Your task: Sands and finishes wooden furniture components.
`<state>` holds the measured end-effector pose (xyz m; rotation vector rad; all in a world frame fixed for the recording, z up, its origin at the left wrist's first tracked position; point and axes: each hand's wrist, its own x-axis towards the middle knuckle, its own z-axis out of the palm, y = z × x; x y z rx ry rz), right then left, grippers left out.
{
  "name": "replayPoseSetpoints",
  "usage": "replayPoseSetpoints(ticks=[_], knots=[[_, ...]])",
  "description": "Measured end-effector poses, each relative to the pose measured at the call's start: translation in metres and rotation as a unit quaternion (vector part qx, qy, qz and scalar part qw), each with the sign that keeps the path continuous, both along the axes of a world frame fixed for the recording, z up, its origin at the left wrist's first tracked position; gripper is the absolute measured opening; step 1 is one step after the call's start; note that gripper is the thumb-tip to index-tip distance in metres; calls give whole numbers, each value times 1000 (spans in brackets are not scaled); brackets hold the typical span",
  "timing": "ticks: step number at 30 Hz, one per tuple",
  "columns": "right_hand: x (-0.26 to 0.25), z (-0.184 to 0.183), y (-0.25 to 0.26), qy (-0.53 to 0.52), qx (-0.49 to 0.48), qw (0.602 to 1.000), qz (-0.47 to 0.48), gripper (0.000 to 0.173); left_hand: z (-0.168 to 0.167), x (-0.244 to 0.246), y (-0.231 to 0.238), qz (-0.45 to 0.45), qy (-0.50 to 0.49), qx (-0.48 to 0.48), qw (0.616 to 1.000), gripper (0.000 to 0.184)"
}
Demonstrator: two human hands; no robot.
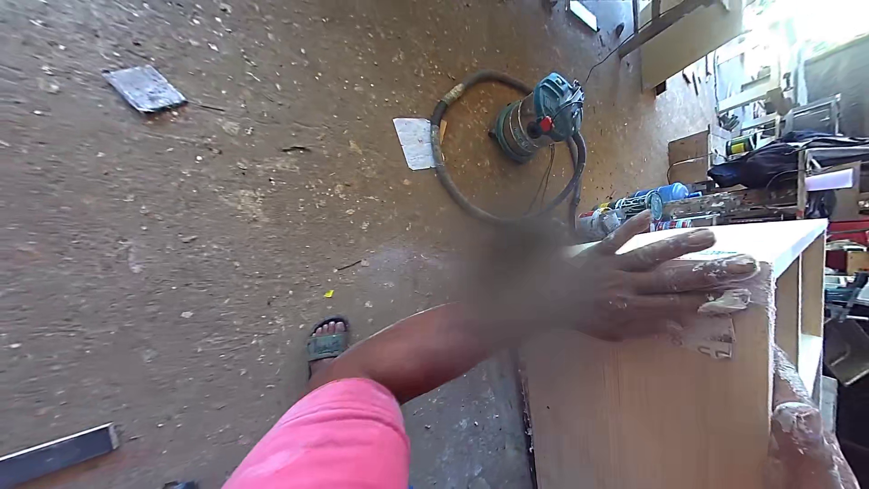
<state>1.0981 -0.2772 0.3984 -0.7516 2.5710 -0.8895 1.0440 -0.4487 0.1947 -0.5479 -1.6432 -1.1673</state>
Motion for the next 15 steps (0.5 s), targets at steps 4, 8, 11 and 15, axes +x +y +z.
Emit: replayPoseSetpoints(ticks=[4, 8, 11, 15], knots=[[4, 3, -3, -5, 8, 1000, 11, 90, -65, 27, 16, 31, -89, -9, 996, 52], [-1, -1, 3, 10, 7, 1000, 26, 90, -41, 18, 18, 48, -46, -1, 998, 45], [-7, -5, 4, 1, -10, 999, 40, 87, 20, 2, 3, 18, 16, -12, 1000, 40], [0, -4, 5, -23, -20, 999, 18, 90, -32, 20, 12, 24, -36, -7, 999, 48]])
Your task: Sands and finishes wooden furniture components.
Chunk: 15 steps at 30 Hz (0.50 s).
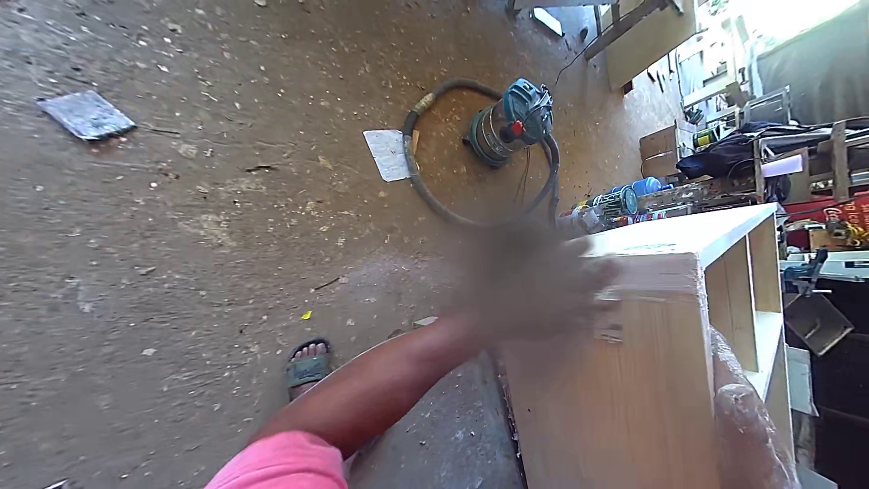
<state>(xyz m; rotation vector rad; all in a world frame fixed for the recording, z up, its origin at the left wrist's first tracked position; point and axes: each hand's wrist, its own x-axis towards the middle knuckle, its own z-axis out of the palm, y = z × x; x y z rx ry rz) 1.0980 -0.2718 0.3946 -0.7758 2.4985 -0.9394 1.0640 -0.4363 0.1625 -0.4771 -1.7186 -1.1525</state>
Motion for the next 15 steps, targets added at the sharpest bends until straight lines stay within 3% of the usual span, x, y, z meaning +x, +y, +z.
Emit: replayPoseSetpoints(ticks=[2, 7, 9, 12, 13, 15], knots=[[-1, 0, -2, 3, 7, 1000, -8, 93, -13, 2, 2, 22, -18, -4, 1000, 49], [-1, 0, 2, 28, 16, 999, -8, 86, 81, -22, -14, -13, 71, -11, 997, 43], [0, -1, 1, 9, 10, 1000, -4, 88, 68, -17, -14, -26, 55, -11, 998, 46], [-2, -1, -2, 4, 5, 1000, -2, 94, 11, -6, -5, 6, 7, 6, 1000, 48], [-3, -2, -3, 8, 4, 1000, 0, 94, 8, -7, -4, 15, 7, 7, 1000, 47], [-5, -2, -1, 20, 11, 1000, 8, 93, 32, -13, -2, 19, 30, 11, 999, 45]])
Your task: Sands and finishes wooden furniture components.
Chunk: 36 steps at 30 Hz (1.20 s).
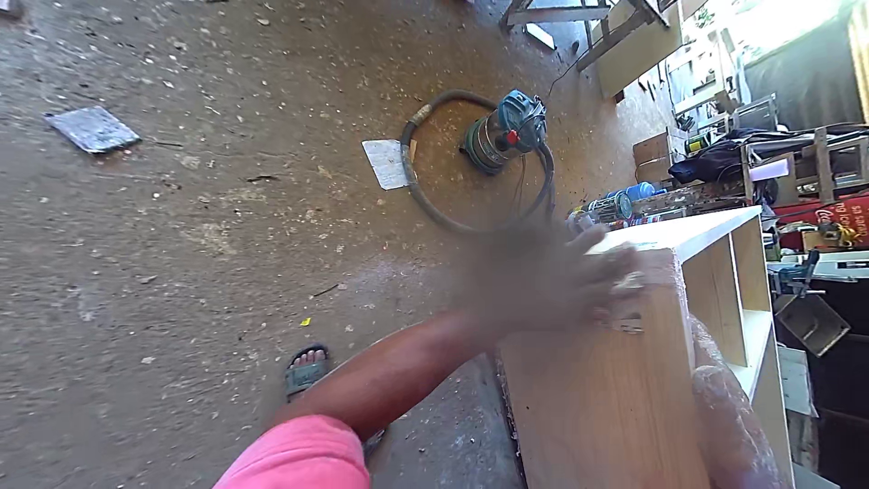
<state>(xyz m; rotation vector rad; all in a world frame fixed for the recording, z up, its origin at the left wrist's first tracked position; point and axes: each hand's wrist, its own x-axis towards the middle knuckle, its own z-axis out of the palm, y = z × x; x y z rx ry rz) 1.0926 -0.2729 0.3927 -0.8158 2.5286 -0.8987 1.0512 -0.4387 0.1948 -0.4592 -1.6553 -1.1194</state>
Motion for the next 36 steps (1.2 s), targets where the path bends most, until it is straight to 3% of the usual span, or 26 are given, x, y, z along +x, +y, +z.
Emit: replayPoseSetpoints(ticks=[3, 5, 8, 10, 14, 16, 18, 21, 23, 25, 28, 29, 31, 34, 36], knots=[[-1, -1, 0, 2, 3, 1000, -1, 93, 32, -9, -10, -19, 36, -21, 999, 43], [3, 0, -1, -15, -6, 1000, -12, 93, 13, 1, -8, -21, 5, -10, 1000, 46], [4, 1, -2, -19, -7, 1000, -11, 93, -56, 14, 6, 28, -82, 46, 995, 45], [4, 1, -1, -23, -4, 1000, -18, 94, -84, 22, 22, 59, -122, 105, 985, 43], [6, 3, -2, -24, -3, 1000, -17, 95, -79, 34, 59, 60, -143, 259, 953, 42], [7, 3, -2, -25, -2, 999, -21, 97, -79, 39, 67, 59, -161, 241, 955, 53], [4, 3, -3, -30, -12, 999, -20, 96, -56, 29, 55, 61, -138, 190, 970, 57], [4, 3, 0, -9, -3, 1000, -8, 92, 22, 4, 18, 16, -57, 101, 993, 60], [4, 2, 1, 9, 1, 1000, -7, 88, 38, -6, 7, -30, -3, 86, 996, 63], [5, 1, -2, -13, -13, 1000, -16, 89, -4, 7, 10, -36, -48, 62, 996, 68], [5, 3, -4, -26, -16, 999, -15, 92, -119, 34, 23, -14, -170, 21, 985, 72], [6, 3, -4, -28, -16, 999, -20, 93, -137, 36, 24, -6, -174, 13, 985, 74], [4, 3, -4, -20, -12, 999, -24, 95, -119, 26, 20, 7, -146, 12, 989, 74], [3, 3, -3, -28, -19, 998, -46, 92, -25, 1, 5, -6, -39, 2, 999, 74], [3, 3, -2, -41, -26, 997, -53, 87, -12, -7, -1, -48, 13, -8, 999, 76]])
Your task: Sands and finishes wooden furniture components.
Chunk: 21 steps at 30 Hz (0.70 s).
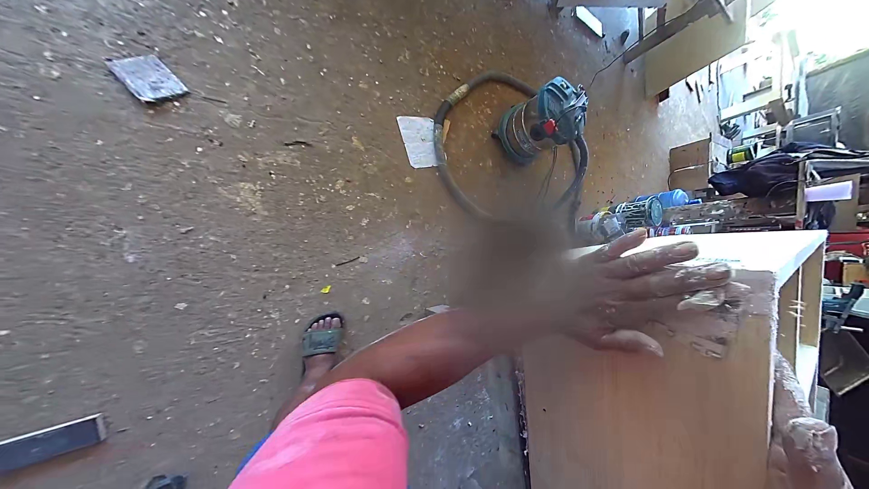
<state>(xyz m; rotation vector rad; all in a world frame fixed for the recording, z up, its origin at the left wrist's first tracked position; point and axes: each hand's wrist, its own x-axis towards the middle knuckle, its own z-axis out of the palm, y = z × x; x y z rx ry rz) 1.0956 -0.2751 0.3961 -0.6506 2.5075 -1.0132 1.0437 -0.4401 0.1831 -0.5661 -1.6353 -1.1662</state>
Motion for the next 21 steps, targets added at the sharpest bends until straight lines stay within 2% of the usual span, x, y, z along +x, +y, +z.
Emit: replayPoseSetpoints(ticks=[1, 4, 5, 6, 7, 10, 11, 12, 13, 16, 17, 18, 19, 21], knots=[[0, 0, -2, 5, 3, 1000, 3, 88, -16, 2, 0, -7, -18, -2, 1000, 76], [2, 1, -6, 18, 17, 1000, 17, 96, -91, 19, 5, 23, -120, 33, 992, 72], [3, 1, -7, 19, 16, 1000, 18, 96, -99, 23, 9, 37, -137, 49, 989, 73], [4, 1, -7, 23, 16, 999, 19, 95, -91, 25, 14, 46, -150, 69, 985, 76], [3, 2, -8, 25, 16, 999, 21, 96, -70, 23, 18, 48, -150, 91, 983, 78], [-1, 0, -5, 31, 22, 998, 40, 95, 16, 9, 15, 38, -75, 100, 991, 79], [-1, -1, -4, 26, 16, 999, 39, 94, 26, 7, 9, 24, -47, 90, 994, 78], [1, 0, -3, 20, 13, 999, 36, 94, 19, 9, 7, 7, -48, 71, 996, 79], [2, 0, -4, 19, 10, 999, 32, 94, -6, 14, 7, -2, -73, 52, 996, 78], [5, 0, -7, 27, 18, 999, 28, 97, -119, 36, 15, 25, -190, 25, 981, 77], [6, 0, -7, 27, 23, 999, 28, 98, -136, 42, 17, 44, -204, 22, 978, 78], [7, 1, -5, 26, 25, 999, 29, 98, -134, 42, 18, 56, -205, 23, 977, 79], [5, 1, -5, 27, 25, 999, 29, 99, -114, 38, 17, 60, -191, 32, 979, 79], [4, 1, -4, 30, 26, 999, 22, 98, -49, 22, 14, 49, -120, 46, 991, 78]])
